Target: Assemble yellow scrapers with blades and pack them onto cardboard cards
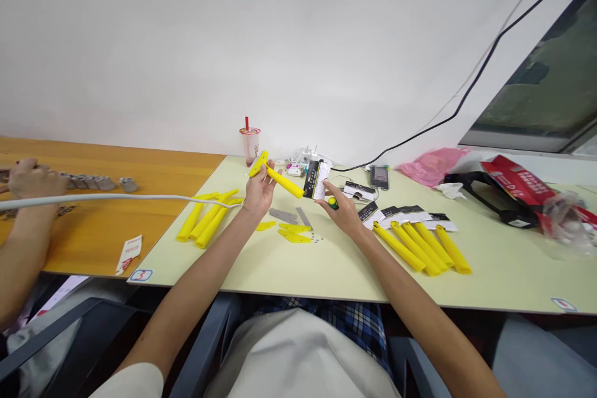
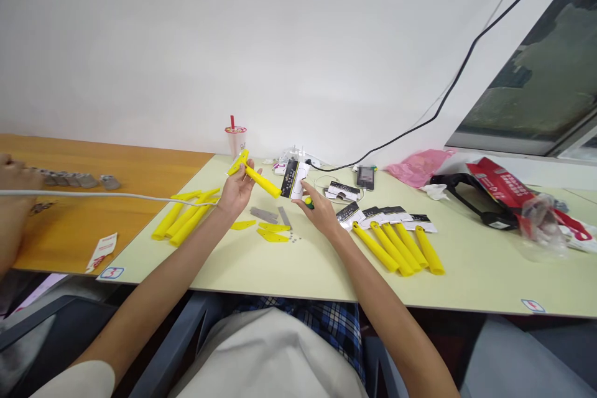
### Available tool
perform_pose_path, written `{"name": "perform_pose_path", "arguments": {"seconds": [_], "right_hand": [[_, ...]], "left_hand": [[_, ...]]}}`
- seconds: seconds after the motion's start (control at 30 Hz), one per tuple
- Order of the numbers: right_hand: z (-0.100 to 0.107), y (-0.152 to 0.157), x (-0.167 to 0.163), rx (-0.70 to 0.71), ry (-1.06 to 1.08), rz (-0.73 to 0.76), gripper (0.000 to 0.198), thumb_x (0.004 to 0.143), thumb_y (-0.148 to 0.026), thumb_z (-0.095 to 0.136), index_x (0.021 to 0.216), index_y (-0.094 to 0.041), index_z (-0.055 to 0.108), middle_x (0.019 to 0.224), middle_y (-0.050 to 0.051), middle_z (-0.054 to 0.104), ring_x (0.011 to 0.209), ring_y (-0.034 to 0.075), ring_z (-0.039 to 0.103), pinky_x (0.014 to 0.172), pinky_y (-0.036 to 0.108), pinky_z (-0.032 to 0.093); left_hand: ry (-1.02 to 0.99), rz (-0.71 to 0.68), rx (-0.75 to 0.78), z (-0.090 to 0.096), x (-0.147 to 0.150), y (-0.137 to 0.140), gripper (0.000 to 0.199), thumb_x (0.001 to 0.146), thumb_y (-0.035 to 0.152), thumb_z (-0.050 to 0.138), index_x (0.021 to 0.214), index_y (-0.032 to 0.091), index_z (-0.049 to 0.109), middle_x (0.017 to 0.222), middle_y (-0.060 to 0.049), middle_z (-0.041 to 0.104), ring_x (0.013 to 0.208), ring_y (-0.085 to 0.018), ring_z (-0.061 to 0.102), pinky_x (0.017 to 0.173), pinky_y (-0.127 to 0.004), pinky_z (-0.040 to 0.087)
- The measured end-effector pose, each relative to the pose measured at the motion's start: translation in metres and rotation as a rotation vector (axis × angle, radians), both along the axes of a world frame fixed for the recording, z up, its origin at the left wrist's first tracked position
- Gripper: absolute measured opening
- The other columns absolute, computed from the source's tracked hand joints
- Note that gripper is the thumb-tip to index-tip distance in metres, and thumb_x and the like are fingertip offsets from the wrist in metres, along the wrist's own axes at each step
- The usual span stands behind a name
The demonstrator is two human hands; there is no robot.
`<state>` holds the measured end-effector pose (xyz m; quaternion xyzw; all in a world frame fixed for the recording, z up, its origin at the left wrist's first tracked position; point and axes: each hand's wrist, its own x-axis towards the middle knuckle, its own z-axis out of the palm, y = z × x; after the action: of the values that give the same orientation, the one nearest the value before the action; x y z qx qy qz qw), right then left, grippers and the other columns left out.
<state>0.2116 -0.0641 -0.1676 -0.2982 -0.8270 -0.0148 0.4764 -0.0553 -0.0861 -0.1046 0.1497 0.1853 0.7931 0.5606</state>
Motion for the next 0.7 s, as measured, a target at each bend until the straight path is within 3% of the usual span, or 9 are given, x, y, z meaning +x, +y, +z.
{"name": "perform_pose_path", "arguments": {"seconds": [0.17,0.3,0.43,0.57,0.7], "right_hand": [[0.0,-0.001,0.001,-0.027,0.047,-0.028,0.062,0.108,-0.064,0.06,0.153,-0.021,0.06,0.132,0.018,0.079,0.108,0.031,0.082,0.091,0.043,0.067],[-0.001,-0.008,-0.005,-0.058,0.001,0.034,0.064,0.107,-0.067,0.061,0.153,-0.022,0.06,0.129,0.017,0.08,0.108,0.031,0.082,0.091,0.043,0.067],[0.001,-0.016,-0.014,-0.039,-0.042,0.147,0.056,0.111,-0.055,0.062,0.158,-0.026,0.053,0.132,0.015,0.078,0.113,0.029,0.08,0.092,0.041,0.067],[0.005,-0.018,-0.017,0.038,0.003,0.204,0.051,0.111,-0.046,0.064,0.158,-0.029,0.053,0.143,0.017,0.067,0.105,0.025,0.08,0.098,0.044,0.066],[0.006,-0.014,-0.015,0.044,0.035,0.197,0.048,0.11,-0.047,0.066,0.153,-0.029,0.057,0.133,0.015,0.065,0.099,0.024,0.078,0.098,0.046,0.066]], "left_hand": [[-0.019,0.039,-0.004,0.002,-0.008,0.004,0.028,0.104,0.003,0.063,0.123,0.02,0.074,0.113,-0.005,0.081,0.121,-0.015,0.075,0.124,-0.041,0.052],[-0.005,0.023,-0.01,0.001,-0.005,0.003,0.029,0.103,0.0,0.063,0.121,0.02,0.074,0.11,-0.004,0.08,0.116,-0.014,0.076,0.123,-0.041,0.052],[0.019,-0.008,-0.017,-0.002,0.004,0.0,0.034,0.102,0.001,0.065,0.13,0.021,0.072,0.114,-0.006,0.08,0.112,-0.015,0.076,0.121,-0.045,0.055],[0.042,-0.022,-0.003,-0.004,0.01,-0.003,0.035,0.102,0.001,0.066,0.132,0.019,0.072,0.115,-0.007,0.08,0.111,-0.016,0.077,0.121,-0.047,0.055],[0.084,-0.018,0.0,-0.006,0.015,-0.005,0.038,0.099,0.006,0.074,0.134,0.021,0.073,0.119,-0.008,0.081,0.117,-0.019,0.076,0.119,-0.045,0.056]]}}
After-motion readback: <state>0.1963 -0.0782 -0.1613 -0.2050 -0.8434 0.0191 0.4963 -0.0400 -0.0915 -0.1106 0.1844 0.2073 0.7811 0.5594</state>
